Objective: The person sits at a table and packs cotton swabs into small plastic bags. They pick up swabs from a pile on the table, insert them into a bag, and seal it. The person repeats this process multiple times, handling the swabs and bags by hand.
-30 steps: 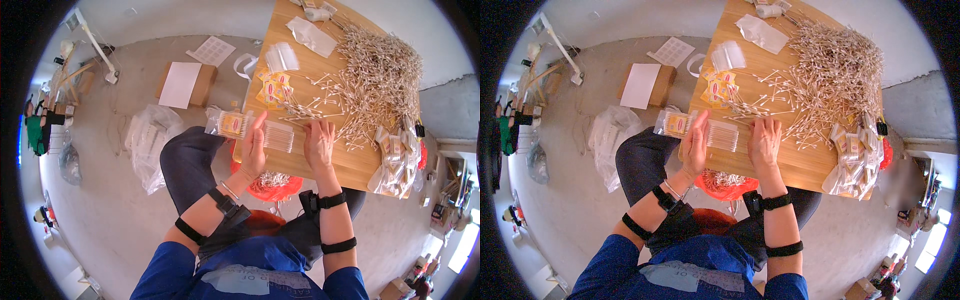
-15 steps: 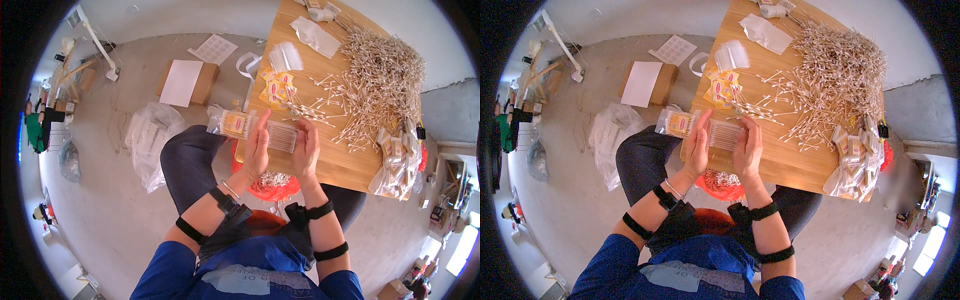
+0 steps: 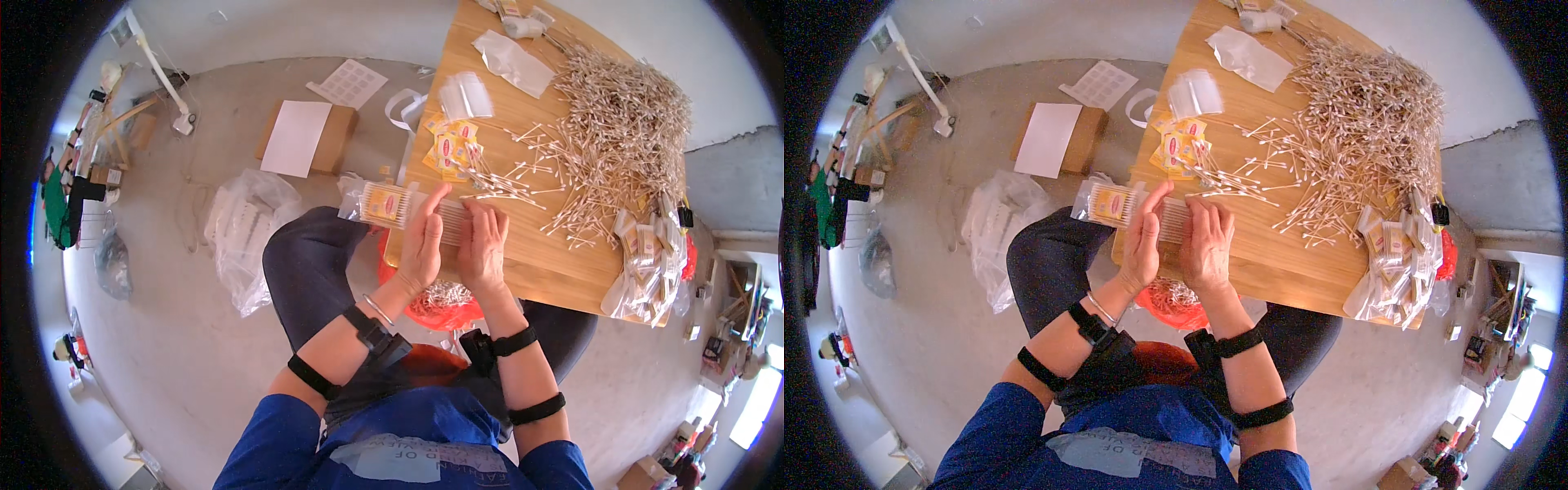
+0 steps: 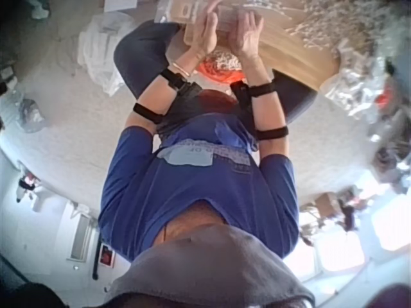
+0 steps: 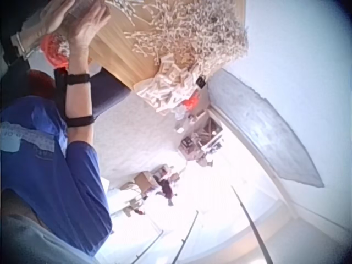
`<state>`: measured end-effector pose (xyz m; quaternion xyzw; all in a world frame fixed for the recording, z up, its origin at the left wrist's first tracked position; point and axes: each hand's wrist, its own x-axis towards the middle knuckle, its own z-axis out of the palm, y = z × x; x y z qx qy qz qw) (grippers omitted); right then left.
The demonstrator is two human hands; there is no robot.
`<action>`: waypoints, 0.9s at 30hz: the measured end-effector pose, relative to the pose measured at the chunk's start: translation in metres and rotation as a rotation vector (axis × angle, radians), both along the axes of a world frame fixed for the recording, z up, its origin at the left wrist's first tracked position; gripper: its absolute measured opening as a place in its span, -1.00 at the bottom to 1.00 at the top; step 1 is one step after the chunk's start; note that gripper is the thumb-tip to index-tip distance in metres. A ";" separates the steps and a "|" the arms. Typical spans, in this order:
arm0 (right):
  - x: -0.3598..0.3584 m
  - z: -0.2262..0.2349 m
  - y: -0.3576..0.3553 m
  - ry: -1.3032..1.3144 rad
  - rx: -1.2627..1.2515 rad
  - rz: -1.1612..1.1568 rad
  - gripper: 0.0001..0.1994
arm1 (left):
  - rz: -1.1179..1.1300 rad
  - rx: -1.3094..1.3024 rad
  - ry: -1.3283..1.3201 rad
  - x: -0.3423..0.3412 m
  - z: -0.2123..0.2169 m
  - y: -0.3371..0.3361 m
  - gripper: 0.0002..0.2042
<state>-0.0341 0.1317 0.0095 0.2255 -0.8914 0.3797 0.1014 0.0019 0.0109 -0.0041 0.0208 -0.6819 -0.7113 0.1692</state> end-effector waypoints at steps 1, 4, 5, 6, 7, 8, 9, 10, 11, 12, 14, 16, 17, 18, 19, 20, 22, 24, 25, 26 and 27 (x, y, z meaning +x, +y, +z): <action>0.000 -0.001 -0.002 0.018 0.029 0.007 -0.67 | 0.004 -0.024 0.006 0.000 0.002 0.000 -0.38; 0.001 0.000 -0.003 0.006 0.036 -0.001 -0.68 | 0.049 -0.064 0.012 0.001 0.002 0.001 -0.37; 0.001 0.000 -0.003 -0.004 0.020 0.013 -0.69 | 0.069 -0.072 0.012 0.001 0.002 0.002 -0.37; 0.001 -0.001 -0.003 -0.013 0.004 0.026 -0.69 | 0.070 -0.069 0.016 0.001 0.001 0.002 -0.37; 0.000 -0.002 -0.002 -0.023 -0.011 0.039 -0.69 | 0.071 -0.066 0.021 0.001 0.000 0.001 -0.37; 0.000 -0.002 -0.002 -0.033 -0.052 0.041 -0.70 | 0.072 -0.064 0.025 0.001 0.000 0.001 -0.37; -0.001 -0.002 -0.001 -0.043 -0.093 0.043 -0.70 | 0.061 -0.060 0.019 0.000 0.000 0.001 -0.37; -0.002 -0.002 -0.001 -0.053 -0.135 0.046 -0.71 | 0.051 -0.056 0.012 0.000 0.001 0.001 -0.38; -0.002 -0.002 -0.002 -0.068 -0.169 0.040 -0.71 | 0.041 -0.052 0.006 0.000 0.003 0.000 -0.38; -0.002 -0.002 -0.003 -0.081 -0.203 0.034 -0.72 | 0.037 -0.060 0.001 0.000 0.005 0.000 -0.38; -0.003 -0.003 -0.004 -0.111 -0.259 0.031 -0.72 | 0.027 -0.076 -0.009 0.000 0.009 -0.001 -0.39; -0.004 -0.005 -0.005 -0.143 -0.306 0.040 -0.71 | 0.013 -0.046 -0.012 0.000 0.006 -0.001 -0.39; -0.004 -0.005 -0.005 -0.179 -0.329 0.032 -0.70 | 0.005 -0.031 -0.014 0.000 0.005 -0.001 -0.40; -0.003 -0.004 -0.004 -0.215 -0.351 0.024 -0.69 | -0.011 -0.025 -0.029 0.000 0.006 -0.002 -0.38; -0.002 -0.004 -0.002 -0.251 -0.373 0.015 -0.68 | -0.027 -0.018 -0.044 0.000 0.006 -0.002 -0.36; -0.002 -0.005 0.000 -0.222 -0.411 -0.009 -0.67 | -0.044 -0.012 -0.059 0.000 0.006 -0.002 -0.34; -0.001 -0.007 0.009 -0.167 -0.489 -0.051 -0.66 | -0.037 0.037 -0.047 0.000 0.002 -0.001 -0.33; 0.003 0.000 0.026 -0.128 -0.294 -0.006 -0.55 | -0.029 0.064 -0.047 0.001 -0.002 0.000 -0.33; 0.005 0.003 0.031 -0.082 -0.175 0.023 -0.51 | -0.024 0.065 -0.052 0.001 -0.003 0.000 -0.33; 0.007 0.004 0.034 -0.036 -0.056 0.052 -0.45 | -0.019 0.066 -0.058 0.002 -0.004 0.000 -0.33; 0.011 0.005 0.037 -0.060 0.156 0.118 -0.31 | -0.013 0.058 -0.047 0.002 -0.004 0.000 -0.35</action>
